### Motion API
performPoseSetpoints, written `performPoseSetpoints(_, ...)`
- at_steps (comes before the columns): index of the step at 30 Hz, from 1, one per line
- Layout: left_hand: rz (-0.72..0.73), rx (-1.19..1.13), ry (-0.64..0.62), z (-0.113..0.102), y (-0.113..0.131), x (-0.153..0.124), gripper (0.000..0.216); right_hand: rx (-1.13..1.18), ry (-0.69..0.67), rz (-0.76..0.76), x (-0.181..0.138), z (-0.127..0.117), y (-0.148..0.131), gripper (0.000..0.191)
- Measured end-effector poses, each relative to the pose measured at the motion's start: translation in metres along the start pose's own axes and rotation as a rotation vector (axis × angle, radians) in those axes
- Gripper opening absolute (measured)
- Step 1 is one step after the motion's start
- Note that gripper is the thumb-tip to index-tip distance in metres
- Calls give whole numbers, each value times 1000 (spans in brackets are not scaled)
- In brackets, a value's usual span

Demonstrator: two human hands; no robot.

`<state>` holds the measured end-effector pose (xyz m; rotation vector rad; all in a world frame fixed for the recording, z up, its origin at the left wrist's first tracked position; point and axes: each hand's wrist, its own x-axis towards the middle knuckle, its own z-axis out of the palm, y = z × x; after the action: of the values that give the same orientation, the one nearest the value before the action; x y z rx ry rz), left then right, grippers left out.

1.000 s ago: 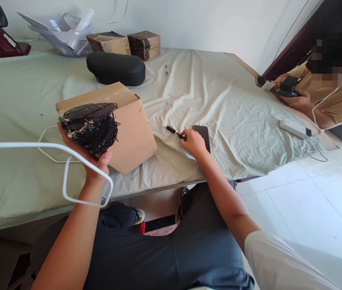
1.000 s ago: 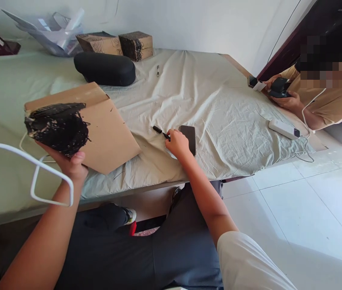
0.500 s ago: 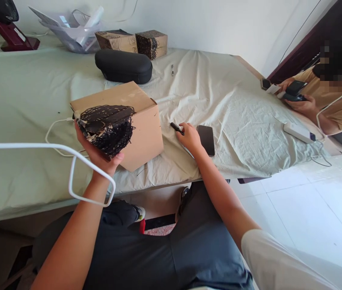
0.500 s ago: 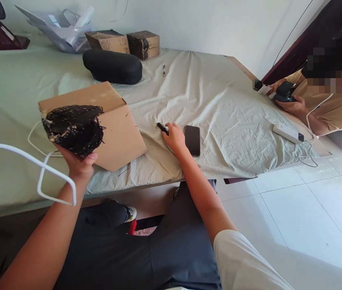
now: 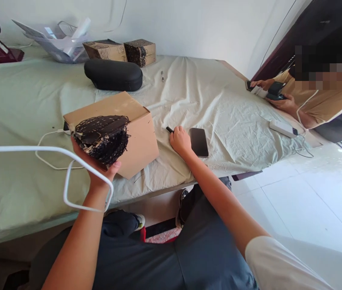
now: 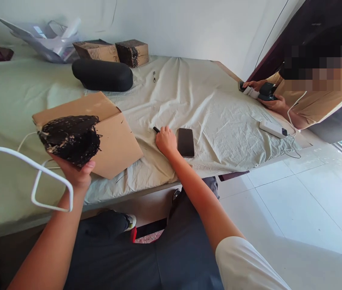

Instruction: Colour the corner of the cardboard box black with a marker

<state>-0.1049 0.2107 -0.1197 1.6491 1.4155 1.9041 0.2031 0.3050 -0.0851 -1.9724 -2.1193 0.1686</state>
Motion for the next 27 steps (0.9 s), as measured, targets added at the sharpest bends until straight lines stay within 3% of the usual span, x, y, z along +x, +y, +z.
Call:
performPoseSetpoints(4, -40, 22, -9, 5, -3, 0, 168, -23, -3, -3, -2, -1, -3, 29)
performPoseSetpoints(10, 172, -121, -128, 27, 5, 10, 144, -11, 44, -15, -3, 0, -1, 27)
performPoseSetpoints(15, 54, -148, -308, 45, 8, 17, 140, 18, 124, -71, -3, 2, 4, 29)
performPoseSetpoints(21, 36, -165, -261, 50, 4, 21, 164, 67, 222, -127, -8, 1, 7, 32)
performPoseSetpoints(27, -38, -264, -255, 41, 13, 13, 155, 113, 288, -172, -6, 4, 10, 26)
